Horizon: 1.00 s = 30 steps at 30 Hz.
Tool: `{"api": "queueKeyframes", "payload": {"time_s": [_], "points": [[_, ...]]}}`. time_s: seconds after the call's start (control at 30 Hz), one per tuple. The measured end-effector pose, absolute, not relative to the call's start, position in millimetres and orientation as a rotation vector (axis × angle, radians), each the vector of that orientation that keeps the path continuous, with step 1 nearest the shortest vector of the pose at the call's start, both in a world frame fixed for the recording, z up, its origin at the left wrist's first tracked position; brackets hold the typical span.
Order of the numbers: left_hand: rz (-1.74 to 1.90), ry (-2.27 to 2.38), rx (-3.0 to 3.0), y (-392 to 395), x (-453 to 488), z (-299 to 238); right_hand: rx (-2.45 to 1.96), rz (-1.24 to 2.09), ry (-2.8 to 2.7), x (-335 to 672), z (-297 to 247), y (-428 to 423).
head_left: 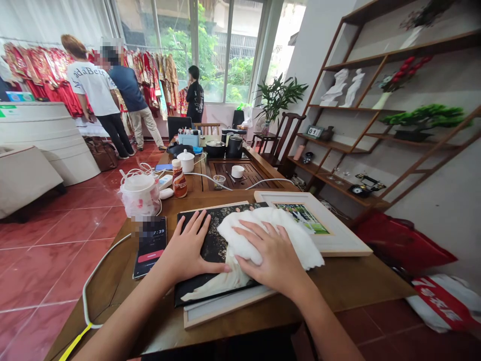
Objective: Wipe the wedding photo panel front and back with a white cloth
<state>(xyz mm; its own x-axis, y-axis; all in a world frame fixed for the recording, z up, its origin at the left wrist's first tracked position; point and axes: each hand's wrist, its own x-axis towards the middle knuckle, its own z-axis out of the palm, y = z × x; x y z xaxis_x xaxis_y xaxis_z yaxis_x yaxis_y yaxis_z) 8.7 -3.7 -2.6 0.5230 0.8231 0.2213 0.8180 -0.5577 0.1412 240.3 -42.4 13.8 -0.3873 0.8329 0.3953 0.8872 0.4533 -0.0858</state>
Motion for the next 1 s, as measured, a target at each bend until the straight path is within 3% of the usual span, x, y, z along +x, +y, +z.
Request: {"api": "queueKeyframes", "payload": {"time_s": [0.57,1.0], "points": [[0.408,1.448,2.756,-4,6,-9,-1.452,-0.190,-2.298,236,15,-16],[0.443,1.433,2.749,-2,7,-2,-1.434,-0.153,-2.364,247,18,-62]]}}
